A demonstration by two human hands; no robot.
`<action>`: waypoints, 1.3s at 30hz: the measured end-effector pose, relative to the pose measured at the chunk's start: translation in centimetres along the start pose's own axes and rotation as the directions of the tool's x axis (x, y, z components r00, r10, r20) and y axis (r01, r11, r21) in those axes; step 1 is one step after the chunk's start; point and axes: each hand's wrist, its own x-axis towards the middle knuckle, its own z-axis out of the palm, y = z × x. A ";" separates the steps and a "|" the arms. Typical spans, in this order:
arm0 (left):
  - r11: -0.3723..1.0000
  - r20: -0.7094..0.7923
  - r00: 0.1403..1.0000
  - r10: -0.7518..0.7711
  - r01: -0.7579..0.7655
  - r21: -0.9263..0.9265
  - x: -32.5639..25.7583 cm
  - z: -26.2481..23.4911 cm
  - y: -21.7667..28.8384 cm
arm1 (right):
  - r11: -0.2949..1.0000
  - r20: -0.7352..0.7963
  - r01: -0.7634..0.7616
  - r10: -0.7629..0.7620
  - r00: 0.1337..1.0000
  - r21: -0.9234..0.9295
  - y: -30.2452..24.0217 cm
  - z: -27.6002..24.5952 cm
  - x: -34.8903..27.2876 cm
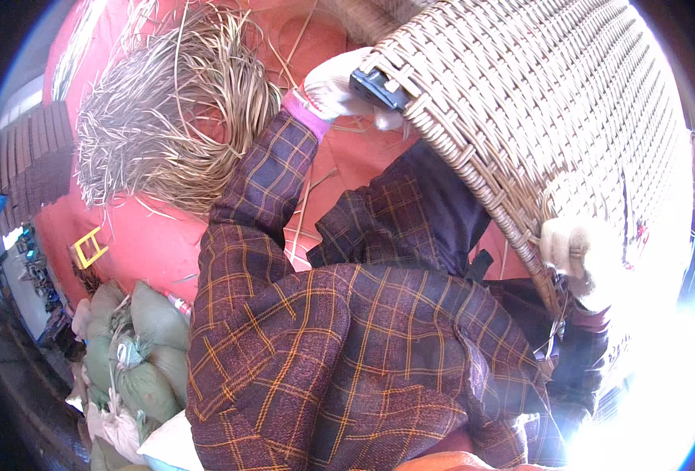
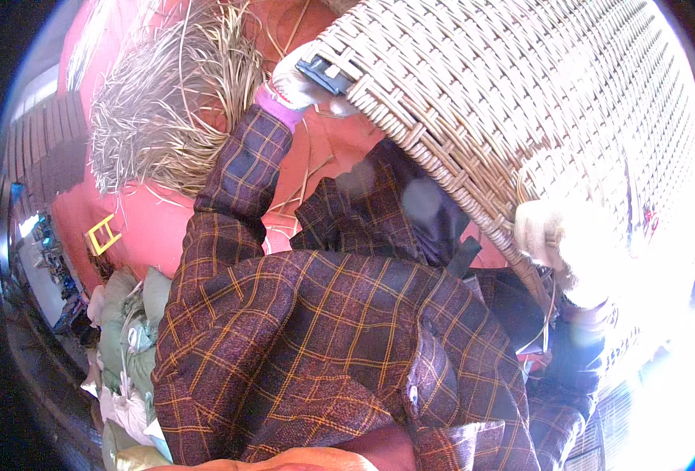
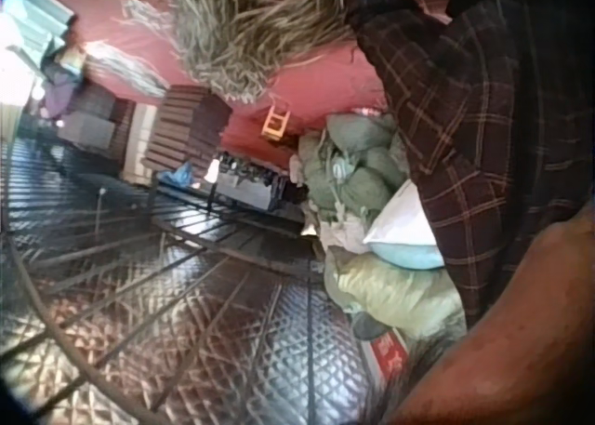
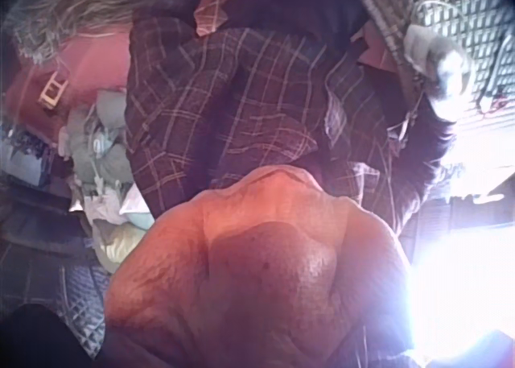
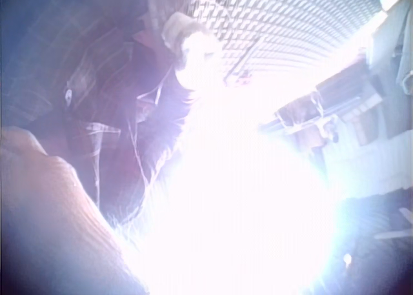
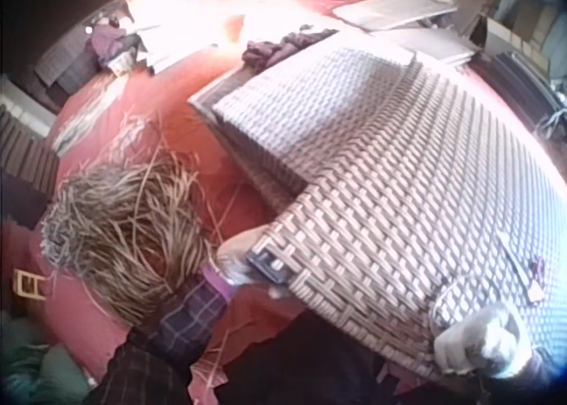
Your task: The person weaves a flat mat by hand, threading thin strips through the existing weave and tightening them. The person uses both hands to pull and adjust the strips along the edge of the mat.
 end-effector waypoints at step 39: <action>0.821 -0.037 0.997 0.065 -0.074 -0.567 1.2 1.1 -3.8 | 0.999 -0.061 -0.025 0.023 0.998 -0.026 0.3 -1.2 -1.0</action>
